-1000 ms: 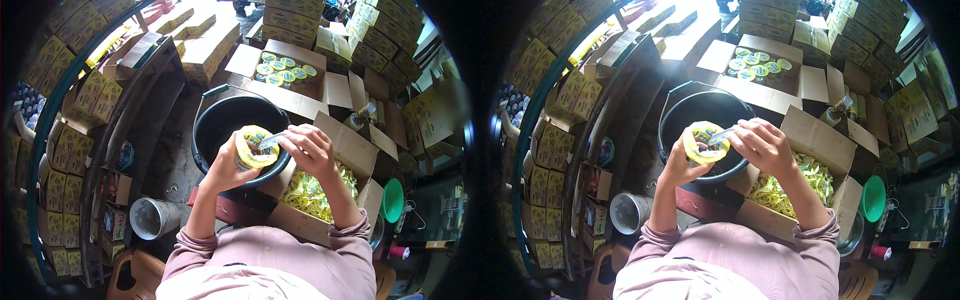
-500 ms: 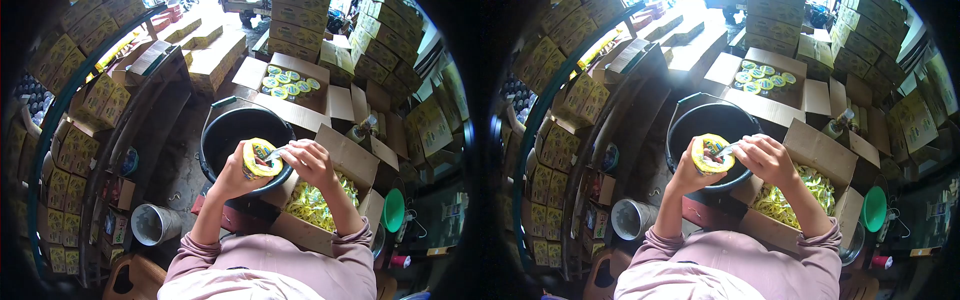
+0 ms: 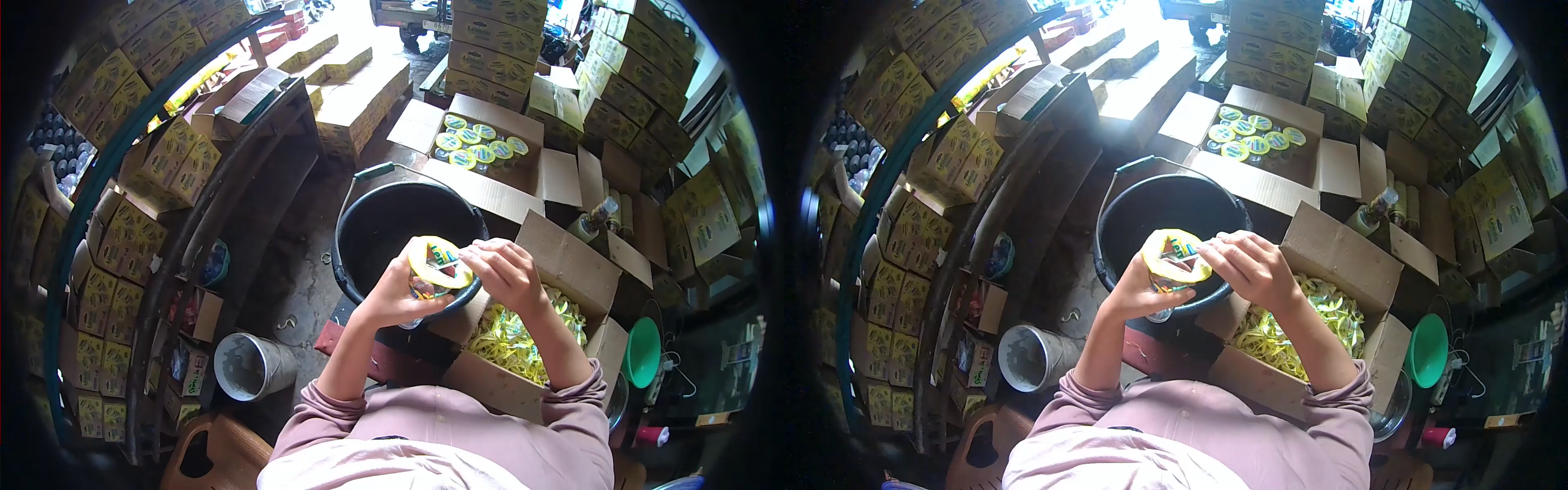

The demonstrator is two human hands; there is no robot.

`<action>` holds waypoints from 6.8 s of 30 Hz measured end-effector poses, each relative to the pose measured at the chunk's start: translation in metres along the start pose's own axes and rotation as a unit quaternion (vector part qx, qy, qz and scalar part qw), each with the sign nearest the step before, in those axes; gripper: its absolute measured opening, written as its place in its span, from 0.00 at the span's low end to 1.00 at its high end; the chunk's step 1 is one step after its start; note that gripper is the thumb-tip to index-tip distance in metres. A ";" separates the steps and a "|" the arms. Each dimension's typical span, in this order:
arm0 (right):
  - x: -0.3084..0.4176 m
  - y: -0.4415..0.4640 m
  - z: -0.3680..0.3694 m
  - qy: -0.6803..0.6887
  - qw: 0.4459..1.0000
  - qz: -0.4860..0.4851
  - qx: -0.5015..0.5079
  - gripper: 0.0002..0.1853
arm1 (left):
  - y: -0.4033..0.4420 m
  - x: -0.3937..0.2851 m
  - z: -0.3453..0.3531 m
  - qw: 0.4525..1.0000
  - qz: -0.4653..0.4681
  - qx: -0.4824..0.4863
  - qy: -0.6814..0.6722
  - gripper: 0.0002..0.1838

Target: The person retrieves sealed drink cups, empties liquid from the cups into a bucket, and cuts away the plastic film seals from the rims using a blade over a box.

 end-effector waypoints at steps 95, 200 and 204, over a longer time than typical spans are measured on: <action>0.022 -0.103 -0.164 -0.140 0.983 0.116 0.019 0.28 | 0.011 -0.044 0.185 0.984 0.033 0.157 -0.076 0.33; 0.023 -0.182 -0.209 -0.019 0.996 0.051 -0.074 0.13 | -0.061 -0.058 0.367 0.267 -0.218 0.589 -0.731 0.36; 0.020 -0.186 -0.210 -0.026 0.995 0.063 -0.073 0.13 | -0.047 -0.013 0.370 0.470 -0.211 0.521 -0.681 0.41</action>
Point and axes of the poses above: each hand's wrist, its own y-axis towards the middle knuckle, its own z-axis out of the palm, x = y × z, the point moved 9 cm from there along y, towards the middle knuckle, and after that the axes turned 4 degrees about y, right-handed, at the moved point
